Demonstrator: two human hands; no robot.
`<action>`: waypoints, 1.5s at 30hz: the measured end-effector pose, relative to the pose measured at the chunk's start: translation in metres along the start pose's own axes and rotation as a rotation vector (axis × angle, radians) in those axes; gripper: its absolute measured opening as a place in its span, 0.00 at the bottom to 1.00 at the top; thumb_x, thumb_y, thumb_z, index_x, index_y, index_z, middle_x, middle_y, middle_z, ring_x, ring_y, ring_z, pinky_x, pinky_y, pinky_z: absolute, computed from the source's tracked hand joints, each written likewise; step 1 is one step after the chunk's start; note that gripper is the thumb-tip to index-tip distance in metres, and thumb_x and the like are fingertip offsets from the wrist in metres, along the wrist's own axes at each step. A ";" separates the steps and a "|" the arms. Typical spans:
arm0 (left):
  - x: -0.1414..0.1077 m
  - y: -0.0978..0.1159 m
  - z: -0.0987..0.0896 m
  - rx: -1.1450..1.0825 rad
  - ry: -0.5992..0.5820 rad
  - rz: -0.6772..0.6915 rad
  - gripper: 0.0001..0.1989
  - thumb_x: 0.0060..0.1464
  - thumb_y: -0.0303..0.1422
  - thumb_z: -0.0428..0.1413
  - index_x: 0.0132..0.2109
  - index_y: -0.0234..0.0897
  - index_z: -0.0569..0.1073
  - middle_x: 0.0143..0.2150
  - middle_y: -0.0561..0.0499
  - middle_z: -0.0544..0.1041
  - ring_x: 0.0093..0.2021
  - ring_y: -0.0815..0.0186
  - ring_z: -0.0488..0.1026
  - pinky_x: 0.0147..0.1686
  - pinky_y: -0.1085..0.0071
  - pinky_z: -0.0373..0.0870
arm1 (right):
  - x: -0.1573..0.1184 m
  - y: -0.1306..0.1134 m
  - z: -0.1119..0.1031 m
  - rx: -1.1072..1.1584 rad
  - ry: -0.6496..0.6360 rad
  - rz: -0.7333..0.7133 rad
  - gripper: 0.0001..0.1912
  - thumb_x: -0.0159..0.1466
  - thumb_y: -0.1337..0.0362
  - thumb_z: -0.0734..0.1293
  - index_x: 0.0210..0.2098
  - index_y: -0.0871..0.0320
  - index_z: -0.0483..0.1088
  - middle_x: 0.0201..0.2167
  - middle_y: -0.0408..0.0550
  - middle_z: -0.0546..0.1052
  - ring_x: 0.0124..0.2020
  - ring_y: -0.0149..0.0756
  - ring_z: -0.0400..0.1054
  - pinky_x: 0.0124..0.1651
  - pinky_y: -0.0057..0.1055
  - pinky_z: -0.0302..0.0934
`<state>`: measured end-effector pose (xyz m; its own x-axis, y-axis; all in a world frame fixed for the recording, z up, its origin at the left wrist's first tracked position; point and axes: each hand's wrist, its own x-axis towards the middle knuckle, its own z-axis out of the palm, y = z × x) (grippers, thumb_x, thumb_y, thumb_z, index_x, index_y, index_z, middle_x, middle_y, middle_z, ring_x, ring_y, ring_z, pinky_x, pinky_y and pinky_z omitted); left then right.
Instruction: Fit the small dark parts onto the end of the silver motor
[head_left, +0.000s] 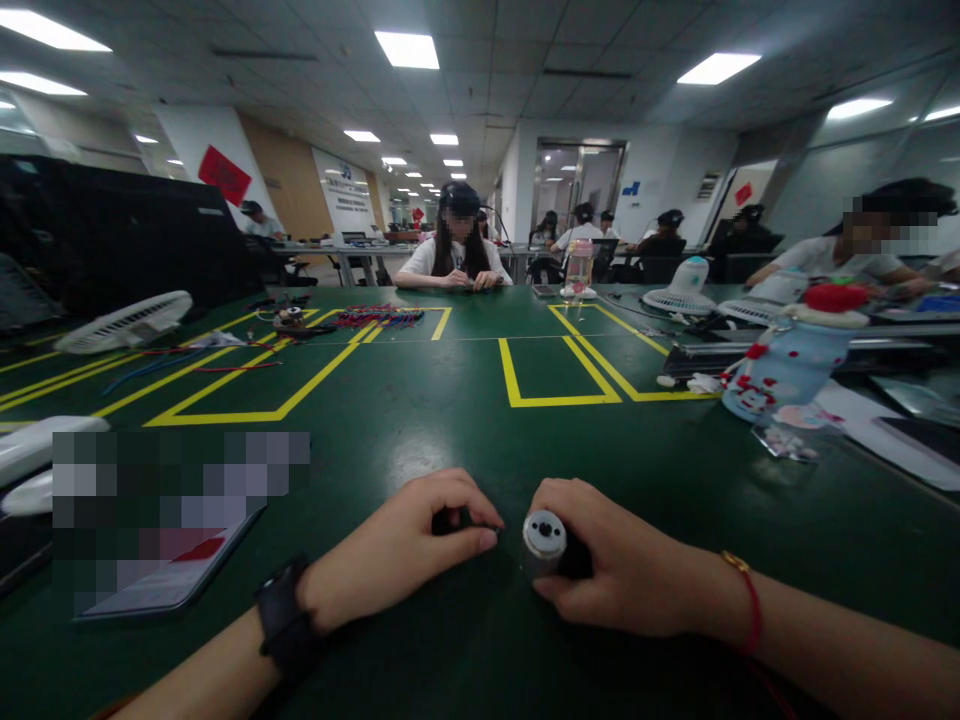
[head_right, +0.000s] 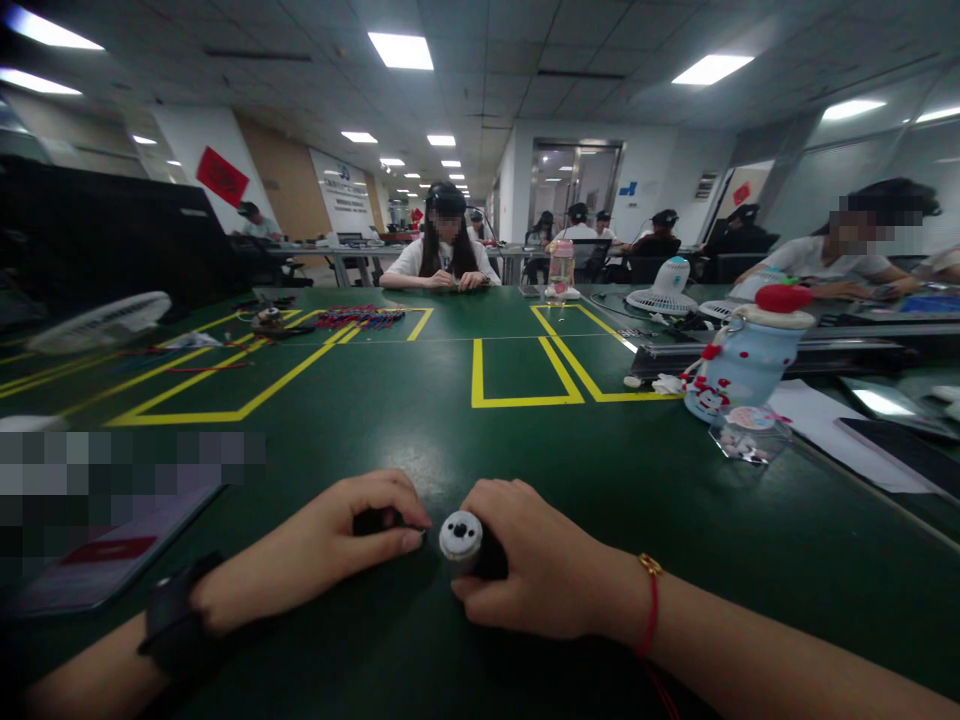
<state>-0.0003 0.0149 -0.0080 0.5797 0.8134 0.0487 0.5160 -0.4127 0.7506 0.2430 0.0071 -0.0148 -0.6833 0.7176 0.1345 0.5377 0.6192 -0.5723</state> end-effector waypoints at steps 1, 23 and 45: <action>0.000 0.001 0.000 -0.031 0.038 -0.018 0.06 0.60 0.34 0.57 0.43 0.42 0.78 0.40 0.52 0.75 0.39 0.64 0.71 0.39 0.69 0.66 | 0.000 0.000 0.000 -0.002 -0.001 0.000 0.15 0.52 0.68 0.70 0.38 0.57 0.64 0.37 0.44 0.69 0.35 0.36 0.59 0.39 0.33 0.54; -0.001 0.025 0.025 0.083 0.332 0.259 0.18 0.60 0.21 0.55 0.50 0.49 0.78 0.42 0.51 0.71 0.42 0.64 0.69 0.40 0.68 0.68 | 0.002 0.000 0.006 -0.100 -0.001 -0.014 0.15 0.56 0.63 0.70 0.41 0.59 0.65 0.37 0.47 0.69 0.35 0.38 0.60 0.38 0.35 0.54; -0.003 0.023 0.018 -0.296 0.080 0.135 0.16 0.62 0.29 0.53 0.52 0.51 0.76 0.48 0.52 0.71 0.50 0.60 0.69 0.52 0.61 0.64 | 0.003 0.002 0.004 -0.081 -0.019 -0.031 0.15 0.57 0.62 0.70 0.41 0.58 0.65 0.39 0.46 0.69 0.37 0.38 0.60 0.40 0.35 0.53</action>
<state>0.0213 -0.0045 -0.0026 0.5733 0.7936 0.2035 0.2257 -0.3918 0.8919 0.2397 0.0089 -0.0190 -0.7092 0.6919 0.1353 0.5535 0.6653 -0.5010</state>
